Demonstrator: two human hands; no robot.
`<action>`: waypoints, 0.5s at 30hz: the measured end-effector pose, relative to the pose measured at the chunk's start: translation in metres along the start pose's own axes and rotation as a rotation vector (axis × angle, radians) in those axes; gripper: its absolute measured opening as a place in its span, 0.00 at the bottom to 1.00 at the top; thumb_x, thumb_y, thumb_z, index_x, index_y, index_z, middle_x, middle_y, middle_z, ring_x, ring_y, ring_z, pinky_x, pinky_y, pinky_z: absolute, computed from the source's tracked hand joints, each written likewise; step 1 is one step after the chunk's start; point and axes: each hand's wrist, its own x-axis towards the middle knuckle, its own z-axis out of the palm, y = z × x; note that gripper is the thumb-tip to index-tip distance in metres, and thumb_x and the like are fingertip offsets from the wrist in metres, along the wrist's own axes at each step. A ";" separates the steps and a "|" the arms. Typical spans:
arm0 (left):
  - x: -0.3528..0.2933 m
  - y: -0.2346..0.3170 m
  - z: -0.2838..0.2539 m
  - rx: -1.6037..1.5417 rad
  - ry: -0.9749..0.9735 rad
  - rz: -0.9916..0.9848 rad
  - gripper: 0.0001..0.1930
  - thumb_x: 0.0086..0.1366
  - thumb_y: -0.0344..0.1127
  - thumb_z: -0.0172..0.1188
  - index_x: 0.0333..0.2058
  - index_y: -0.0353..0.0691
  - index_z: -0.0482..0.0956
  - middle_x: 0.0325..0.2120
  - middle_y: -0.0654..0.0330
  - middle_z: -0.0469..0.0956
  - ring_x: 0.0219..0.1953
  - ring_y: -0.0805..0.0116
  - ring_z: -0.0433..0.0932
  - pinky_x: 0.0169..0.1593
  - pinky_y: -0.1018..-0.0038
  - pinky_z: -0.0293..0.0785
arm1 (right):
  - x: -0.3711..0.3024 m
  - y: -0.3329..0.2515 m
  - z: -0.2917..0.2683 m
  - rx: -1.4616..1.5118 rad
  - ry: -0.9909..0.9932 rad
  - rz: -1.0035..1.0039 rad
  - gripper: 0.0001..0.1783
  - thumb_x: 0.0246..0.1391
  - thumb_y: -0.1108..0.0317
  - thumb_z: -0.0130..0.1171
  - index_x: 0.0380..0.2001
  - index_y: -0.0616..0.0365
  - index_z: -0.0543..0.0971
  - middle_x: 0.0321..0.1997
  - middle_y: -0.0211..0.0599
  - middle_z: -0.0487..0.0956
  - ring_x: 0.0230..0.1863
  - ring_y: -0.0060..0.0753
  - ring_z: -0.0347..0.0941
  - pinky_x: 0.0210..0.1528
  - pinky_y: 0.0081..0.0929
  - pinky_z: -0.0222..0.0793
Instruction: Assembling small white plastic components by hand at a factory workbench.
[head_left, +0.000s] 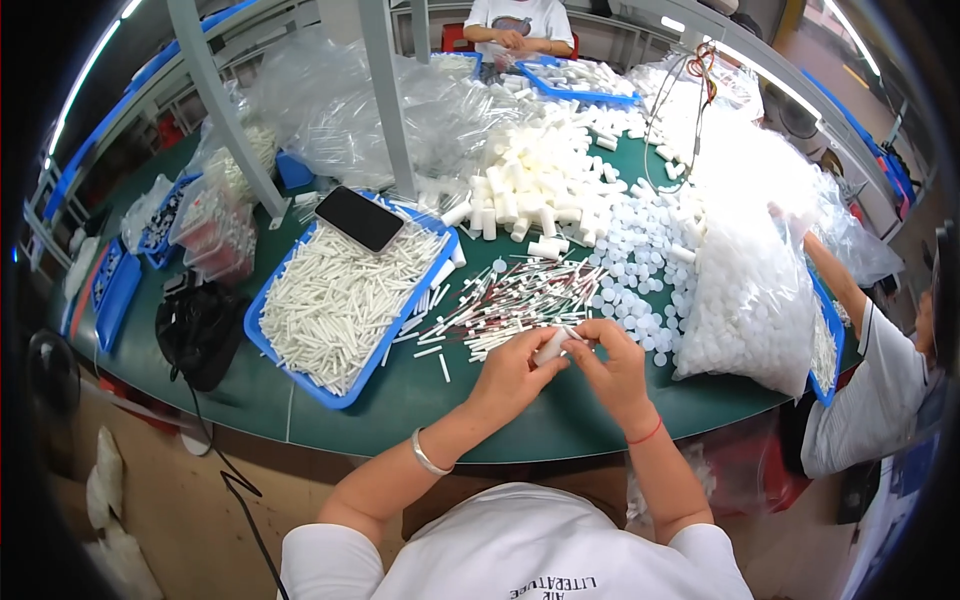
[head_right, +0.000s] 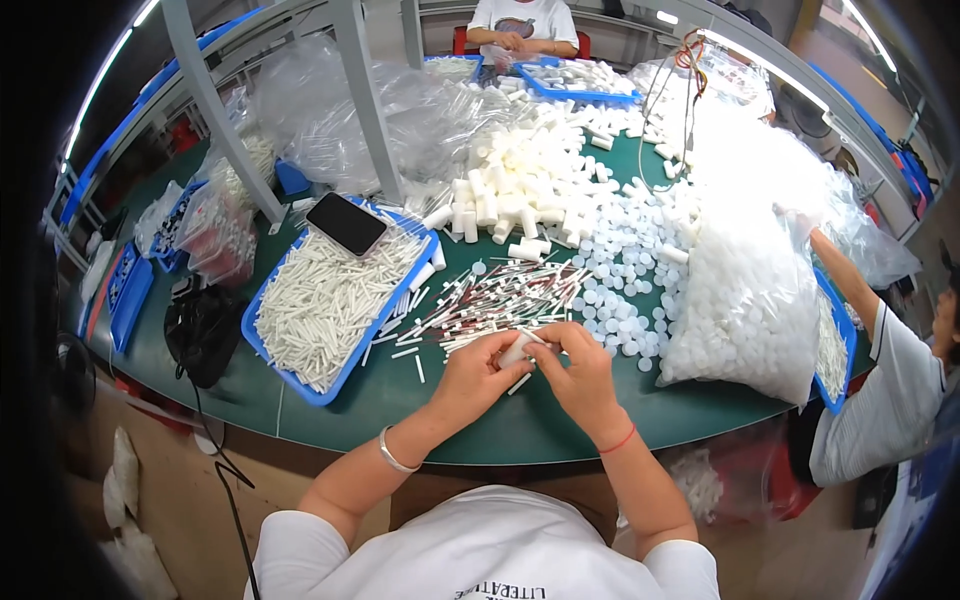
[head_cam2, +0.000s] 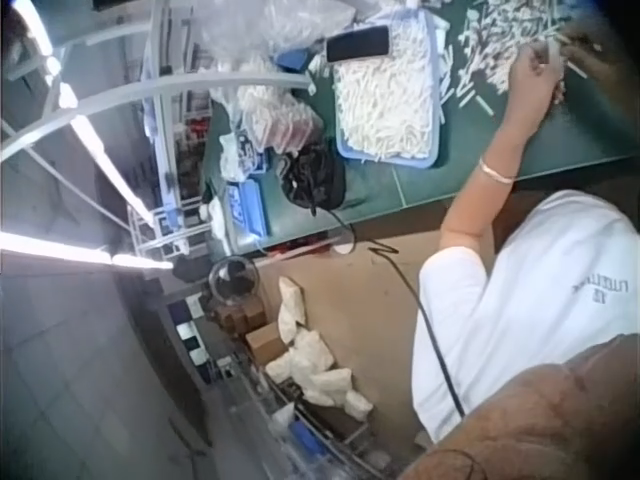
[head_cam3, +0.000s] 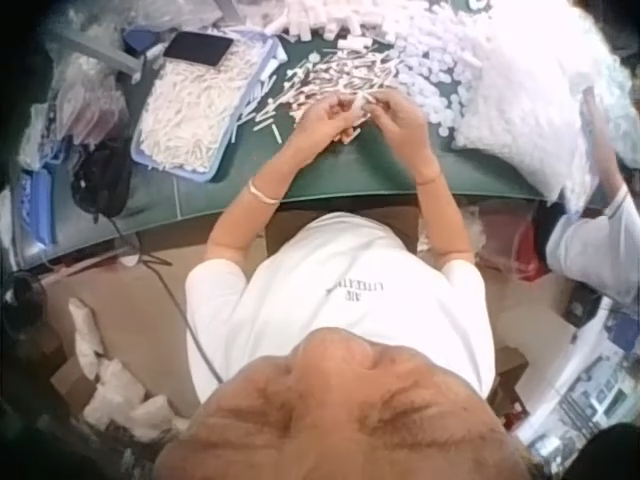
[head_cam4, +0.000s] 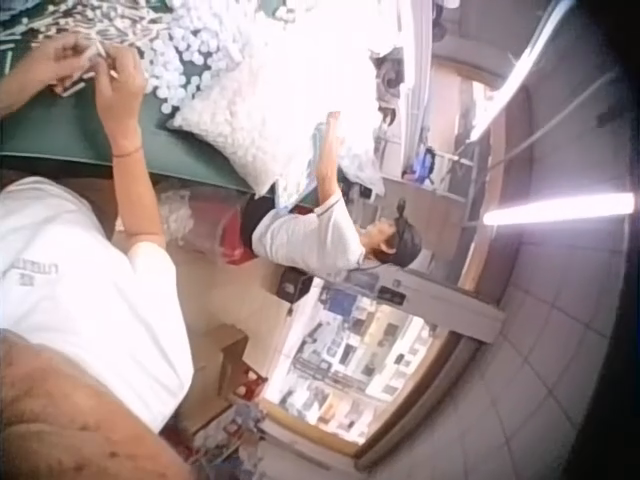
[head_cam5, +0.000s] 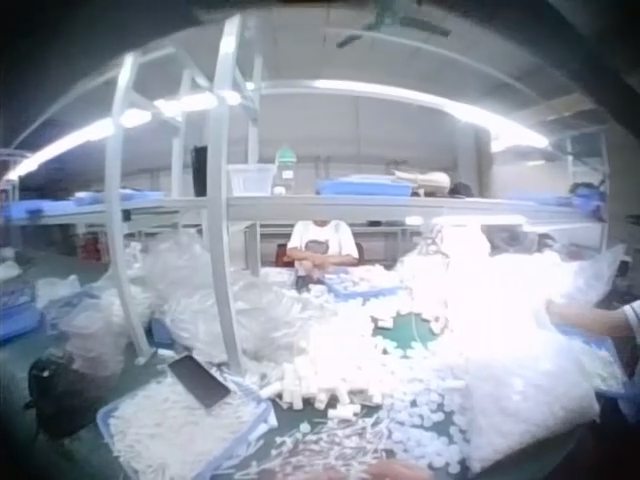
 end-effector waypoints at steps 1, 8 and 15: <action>-0.001 -0.001 0.000 0.023 0.002 0.007 0.16 0.64 0.34 0.61 0.48 0.34 0.76 0.32 0.60 0.80 0.30 0.81 0.75 0.34 0.81 0.72 | 0.000 -0.001 0.002 -0.023 0.017 0.005 0.07 0.49 0.77 0.64 0.32 0.63 0.78 0.31 0.38 0.78 0.28 0.29 0.75 0.31 0.24 0.71; -0.002 -0.006 -0.015 -0.411 -0.140 -0.286 0.17 0.70 0.39 0.51 0.53 0.38 0.76 0.31 0.67 0.80 0.21 0.83 0.67 0.26 0.84 0.64 | -0.004 -0.002 -0.002 -0.057 -0.039 0.033 0.08 0.48 0.75 0.66 0.33 0.61 0.79 0.32 0.38 0.79 0.28 0.31 0.74 0.31 0.23 0.70; 0.000 -0.011 -0.027 -0.183 -0.252 -0.277 0.18 0.69 0.36 0.53 0.55 0.35 0.72 0.30 0.66 0.81 0.21 0.84 0.65 0.26 0.86 0.63 | 0.003 0.011 -0.019 -0.387 -0.285 -0.266 0.12 0.46 0.76 0.63 0.37 0.56 0.80 0.34 0.37 0.78 0.35 0.39 0.74 0.39 0.32 0.69</action>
